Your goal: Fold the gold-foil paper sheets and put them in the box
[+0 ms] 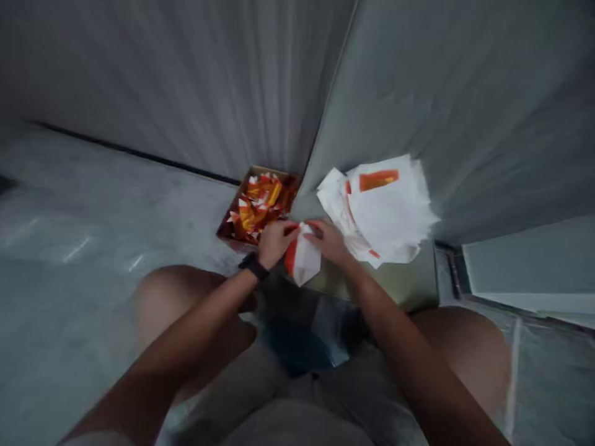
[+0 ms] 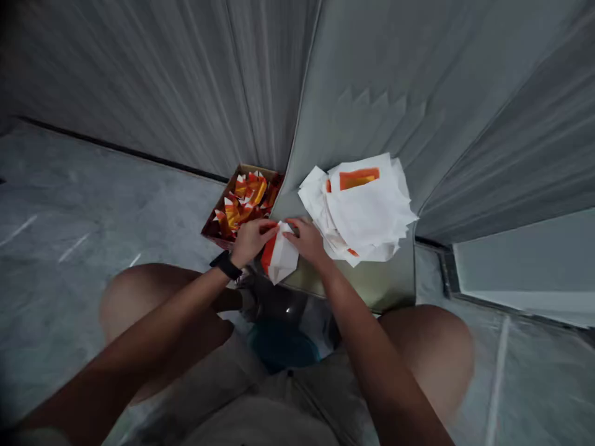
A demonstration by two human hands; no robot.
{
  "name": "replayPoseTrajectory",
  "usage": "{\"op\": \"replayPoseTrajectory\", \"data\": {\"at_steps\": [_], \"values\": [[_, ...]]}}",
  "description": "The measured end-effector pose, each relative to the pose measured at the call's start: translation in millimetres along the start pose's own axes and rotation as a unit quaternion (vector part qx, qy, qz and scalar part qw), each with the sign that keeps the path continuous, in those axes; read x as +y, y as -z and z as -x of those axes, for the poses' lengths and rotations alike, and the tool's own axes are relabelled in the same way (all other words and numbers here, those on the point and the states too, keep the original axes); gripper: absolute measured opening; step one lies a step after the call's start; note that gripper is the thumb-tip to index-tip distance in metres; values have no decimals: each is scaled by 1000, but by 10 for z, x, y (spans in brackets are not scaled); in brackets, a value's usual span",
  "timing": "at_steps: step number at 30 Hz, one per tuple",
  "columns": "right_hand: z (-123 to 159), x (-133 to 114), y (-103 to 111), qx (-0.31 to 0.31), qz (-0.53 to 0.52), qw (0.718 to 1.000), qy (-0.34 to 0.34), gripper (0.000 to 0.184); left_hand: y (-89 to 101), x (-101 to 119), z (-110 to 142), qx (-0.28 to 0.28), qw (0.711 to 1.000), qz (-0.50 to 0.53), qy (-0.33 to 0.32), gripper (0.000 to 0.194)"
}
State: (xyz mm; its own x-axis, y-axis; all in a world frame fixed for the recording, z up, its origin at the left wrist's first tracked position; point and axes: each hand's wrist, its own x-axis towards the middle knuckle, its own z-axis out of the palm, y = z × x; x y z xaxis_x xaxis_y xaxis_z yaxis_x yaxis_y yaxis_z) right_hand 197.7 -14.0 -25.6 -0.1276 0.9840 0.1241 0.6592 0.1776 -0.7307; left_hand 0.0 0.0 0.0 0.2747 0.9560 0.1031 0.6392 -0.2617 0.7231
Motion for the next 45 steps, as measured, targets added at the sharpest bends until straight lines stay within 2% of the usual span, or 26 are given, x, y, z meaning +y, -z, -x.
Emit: {"op": "replayPoseTrajectory", "data": {"at_steps": [6,8,11,14,17,22,27,29,32,37,41,45], "values": [[26,-26,28,-1,20,1000,-3,40,-55,-47,16,44,997,18,62,21],[31,-35,34,2,10,1000,-3,40,-69,-60,19,52,996,30,62,22],[37,-41,37,8,-4,1000,4,39,-75,-82,23,63,996,64,20,25],[39,-39,32,15,-17,1000,5,39,-64,-106,33,71,994,70,-47,18],[38,-38,24,24,-30,999,2,40,-54,-120,63,58,990,63,-108,16],[44,-41,45,21,-26,999,4,39,-53,-110,134,20,984,32,-174,18],[22,-55,165,-30,-42,999,-1,38,-71,-94,143,10,983,-4,-182,17],[-19,-99,232,-39,-56,997,-36,38,-86,-94,134,15,984,-1,-179,16],[-129,-218,323,-42,-25,992,-118,31,-104,-97,130,17,984,1,-179,17],[-353,-386,408,-128,66,973,-182,31,-85,-113,154,11,984,24,-178,15],[-417,-366,437,-194,62,963,-175,28,-55,-126,170,-2,984,49,-171,13],[-408,-236,442,-223,3,965,-136,24,-34,-118,150,-22,986,39,-160,13]]}}
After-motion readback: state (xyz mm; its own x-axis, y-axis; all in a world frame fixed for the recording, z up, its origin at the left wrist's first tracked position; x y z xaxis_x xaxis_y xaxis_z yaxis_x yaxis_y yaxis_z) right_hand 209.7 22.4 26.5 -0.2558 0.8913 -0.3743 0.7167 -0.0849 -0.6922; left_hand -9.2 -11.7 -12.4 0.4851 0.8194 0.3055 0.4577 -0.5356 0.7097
